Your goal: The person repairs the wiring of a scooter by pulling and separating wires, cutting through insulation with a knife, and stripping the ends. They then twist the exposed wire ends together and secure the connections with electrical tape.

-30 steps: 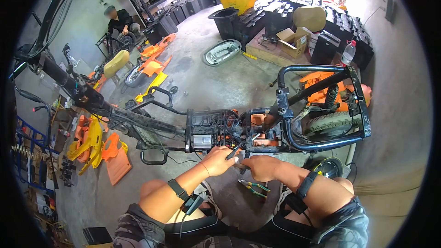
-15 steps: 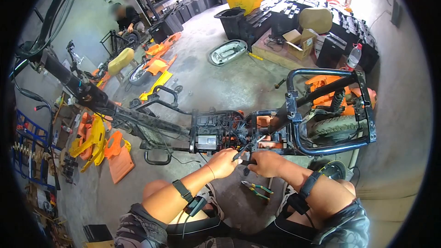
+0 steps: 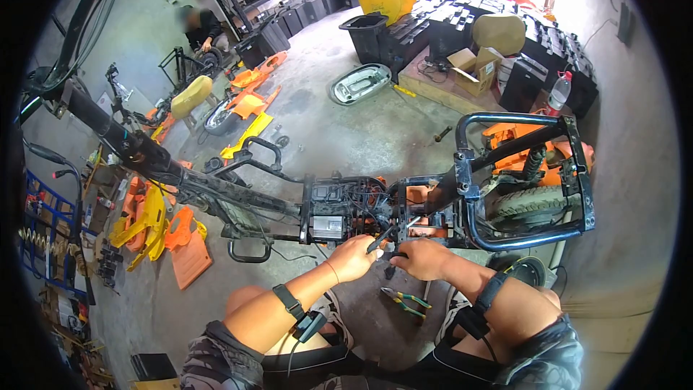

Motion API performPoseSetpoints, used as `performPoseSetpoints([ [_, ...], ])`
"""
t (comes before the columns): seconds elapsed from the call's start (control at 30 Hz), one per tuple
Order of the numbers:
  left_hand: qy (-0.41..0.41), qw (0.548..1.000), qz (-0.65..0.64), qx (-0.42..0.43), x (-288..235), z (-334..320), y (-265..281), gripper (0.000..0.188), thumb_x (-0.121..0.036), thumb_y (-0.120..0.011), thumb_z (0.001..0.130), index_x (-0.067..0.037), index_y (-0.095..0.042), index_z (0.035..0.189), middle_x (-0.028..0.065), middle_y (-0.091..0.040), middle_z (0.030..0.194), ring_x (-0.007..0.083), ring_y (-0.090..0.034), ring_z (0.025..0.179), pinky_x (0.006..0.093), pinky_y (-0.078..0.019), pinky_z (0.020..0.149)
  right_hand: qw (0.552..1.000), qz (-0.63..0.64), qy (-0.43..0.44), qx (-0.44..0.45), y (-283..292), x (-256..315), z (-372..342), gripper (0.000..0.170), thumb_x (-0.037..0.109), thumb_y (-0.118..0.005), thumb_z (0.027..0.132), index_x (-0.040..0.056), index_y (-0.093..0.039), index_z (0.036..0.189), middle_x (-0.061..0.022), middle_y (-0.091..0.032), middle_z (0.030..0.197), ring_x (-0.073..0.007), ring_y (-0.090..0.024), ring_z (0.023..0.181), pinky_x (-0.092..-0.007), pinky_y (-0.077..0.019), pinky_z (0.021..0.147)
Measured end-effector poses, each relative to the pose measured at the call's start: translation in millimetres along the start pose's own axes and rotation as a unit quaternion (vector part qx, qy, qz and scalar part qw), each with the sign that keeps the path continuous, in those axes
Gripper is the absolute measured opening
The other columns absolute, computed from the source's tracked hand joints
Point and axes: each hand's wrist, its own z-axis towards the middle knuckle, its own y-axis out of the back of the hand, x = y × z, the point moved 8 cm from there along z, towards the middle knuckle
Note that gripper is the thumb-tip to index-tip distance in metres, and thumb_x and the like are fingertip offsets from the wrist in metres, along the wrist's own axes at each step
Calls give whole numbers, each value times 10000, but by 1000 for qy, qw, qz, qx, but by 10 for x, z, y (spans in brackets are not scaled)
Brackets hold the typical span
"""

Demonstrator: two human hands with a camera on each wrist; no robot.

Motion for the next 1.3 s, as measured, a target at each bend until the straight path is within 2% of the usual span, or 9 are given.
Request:
performPoseSetpoints([
  [0.23, 7, 1000, 6, -21, 2, 3, 21, 279, -296, -614, 943, -53, -639, 1077, 173, -644, 1047, 391, -607, 1038, 469, -480, 879, 998, 43, 32, -34, 16, -7, 1, 440, 436, -558, 965, 18, -665, 1053, -221, -686, 1043, -400, -638, 1028, -481, -492, 891],
  [0.57, 6, 1000, 8, -18, -19, 3, 41, 295, -309, -620, 938, -47, -644, 1070, 185, -651, 1049, 392, -614, 1034, 474, -481, 880, 996, 73, 25, -52, 8, -32, -9, 419, 427, -593, 953, 22, -678, 1016, -217, -689, 992, -403, -649, 985, -469, -506, 848],
  [0.77, -29, 999, 1, -26, -1, 21, 26, 301, -303, -617, 942, -54, -662, 1105, 194, -662, 1038, 392, -619, 1029, 468, -482, 887, 990, 117, 15, -75, -31, -46, -11, 372, 398, -624, 941, 34, -685, 989, -206, -686, 963, -395, -652, 959, -468, -503, 831],
  [0.83, -46, 997, -15, -54, -62, 7, 92, 283, -274, -614, 929, 5, -619, 977, 223, -650, 980, 417, -613, 1006, 501, -480, 870, 990, 108, 21, -90, -34, -65, -21, 386, 414, -617, 945, 41, -691, 1010, -200, -696, 950, -371, -669, 950, -450, -516, 826],
  [0.9, -25, 999, -16, -27, -50, 9, 53, 283, -277, -617, 927, -8, -634, 1012, 223, -659, 1013, 416, -616, 1019, 500, -483, 872, 992, 93, 42, -74, -171, -144, 81, 400, 428, -588, 959, 52, -681, 1057, -203, -689, 1026, -374, -653, 1021, -459, -504, 888],
  [0.93, -21, 999, -9, -23, -57, 16, 31, 276, -277, -618, 926, -20, -640, 1024, 217, -663, 1028, 411, -617, 1023, 496, -484, 873, 996, 72, 10, -48, -141, -133, 41, 432, 450, -556, 973, 51, -664, 1101, -212, -681, 1059, -387, -645, 1032, -466, -496, 899],
  [0.97, -9, 1000, -1, -23, -46, 1, 33, 270, -278, -620, 924, -33, -646, 1036, 211, -667, 1043, 407, -619, 1028, 491, -485, 875, 995, 80, 38, -49, -113, -105, 32, 458, 454, -562, 956, 16, -651, 1054, -221, -683, 1032, -397, -647, 1015, -481, -490, 874],
  [1.17, 11, 1000, -3, -13, -150, -28, 156, 305, -335, -625, 931, -44, -677, 1006, 187, -664, 1023, 382, -622, 1017, 456, -487, 868, 991, 113, 25, -65, -82, -99, -6, 457, 434, -572, 957, 11, -663, 1104, -222, -686, 1040, -388, -646, 1028, -470, -489, 883],
  [1.3, 21, 1000, 11, -6, -173, -53, 163, 257, -274, -631, 917, -65, -686, 1056, 192, -674, 1011, 390, -628, 1009, 478, -488, 874, 988, 125, 28, -90, -142, -117, -22, 460, 475, -567, 964, 42, -681, 1071, -190, -690, 992, -363, -660, 980, -454, -494, 857],
])
